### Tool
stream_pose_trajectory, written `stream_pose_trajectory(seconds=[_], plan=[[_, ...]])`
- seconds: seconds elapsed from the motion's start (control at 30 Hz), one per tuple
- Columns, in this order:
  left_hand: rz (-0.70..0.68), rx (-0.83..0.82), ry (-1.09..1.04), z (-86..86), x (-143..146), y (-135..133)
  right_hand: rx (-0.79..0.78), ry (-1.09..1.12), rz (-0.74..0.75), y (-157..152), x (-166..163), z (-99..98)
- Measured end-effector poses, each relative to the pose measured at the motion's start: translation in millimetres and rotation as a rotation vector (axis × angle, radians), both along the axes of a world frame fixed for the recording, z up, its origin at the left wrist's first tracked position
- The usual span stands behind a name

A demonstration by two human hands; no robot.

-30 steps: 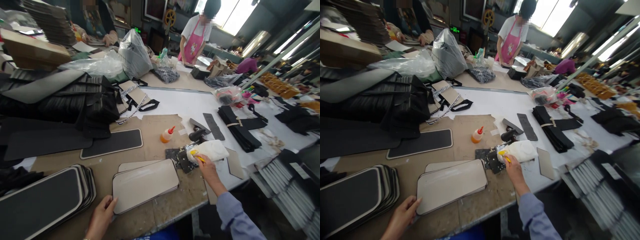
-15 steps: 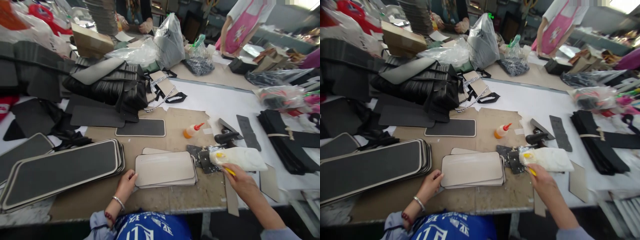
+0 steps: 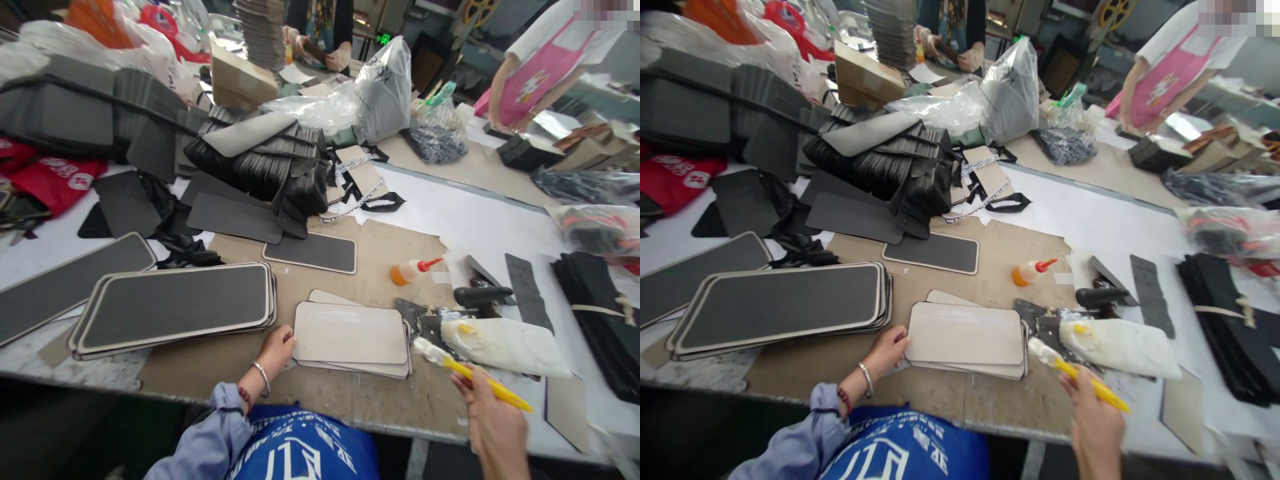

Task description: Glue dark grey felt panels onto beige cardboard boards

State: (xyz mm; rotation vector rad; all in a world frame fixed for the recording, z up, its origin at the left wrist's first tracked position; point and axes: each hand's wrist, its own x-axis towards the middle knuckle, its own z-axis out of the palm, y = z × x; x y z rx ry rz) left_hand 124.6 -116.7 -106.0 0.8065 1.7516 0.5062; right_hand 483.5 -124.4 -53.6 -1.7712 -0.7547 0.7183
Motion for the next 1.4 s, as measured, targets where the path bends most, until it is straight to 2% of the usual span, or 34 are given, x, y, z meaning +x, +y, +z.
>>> stream_pose_trajectory(seconds=[0.13, 0.2, 0.27, 0.37, 0.43, 0.53, 0.8, 0.97, 1.1, 1.2, 1.33, 1.4], plan=[[-0.03, 0.009, -0.019, -0.8, -2.3, -0.4, -0.109, 0.205, 0.242, 17.2, -126.9, -3.6], [-0.044, 0.018, -0.024, -4.2, -3.3, -1.0, -0.107, 0.251, 0.347, 25.6, -173.3, -6.6], [-0.054, 0.026, -0.029, -8.3, -4.1, -1.6, -0.083, 0.271, 0.431, 31.5, -203.9, -10.4], [-0.059, 0.037, -0.031, -12.9, -4.6, -2.4, -0.08, 0.262, 0.501, 36.0, -225.5, -15.4], [-0.06, 0.039, -0.028, -13.9, -4.4, -2.7, -0.098, 0.225, 0.499, 37.5, -226.6, -17.4], [-0.066, 0.036, -0.024, -12.4, -4.2, -3.0, -0.101, 0.126, 0.44, 39.0, -209.2, -19.2], [-0.052, 0.046, -0.024, -8.7, -6.1, -4.2, -0.109, -0.132, 0.15, 36.8, -107.2, -22.7], [-0.045, 0.046, -0.036, -11.6, -6.0, -4.3, -0.098, -0.326, 0.115, 37.8, -70.2, -20.3], [-0.055, 0.07, -0.063, -13.8, -6.8, -4.8, -0.006, -0.523, 0.176, 40.9, -71.5, -17.3], [-0.08, 0.072, -0.054, -15.4, -8.2, -4.8, 0.113, -0.649, 0.3, 35.4, -95.3, -14.6], [-0.117, 0.074, -0.063, -13.8, -9.7, -3.6, 0.178, -0.59, 0.538, 13.9, -135.2, -7.2], [-0.119, 0.071, -0.071, -11.6, -10.3, -3.4, 0.185, -0.555, 0.581, 1.8, -140.5, -1.9]])
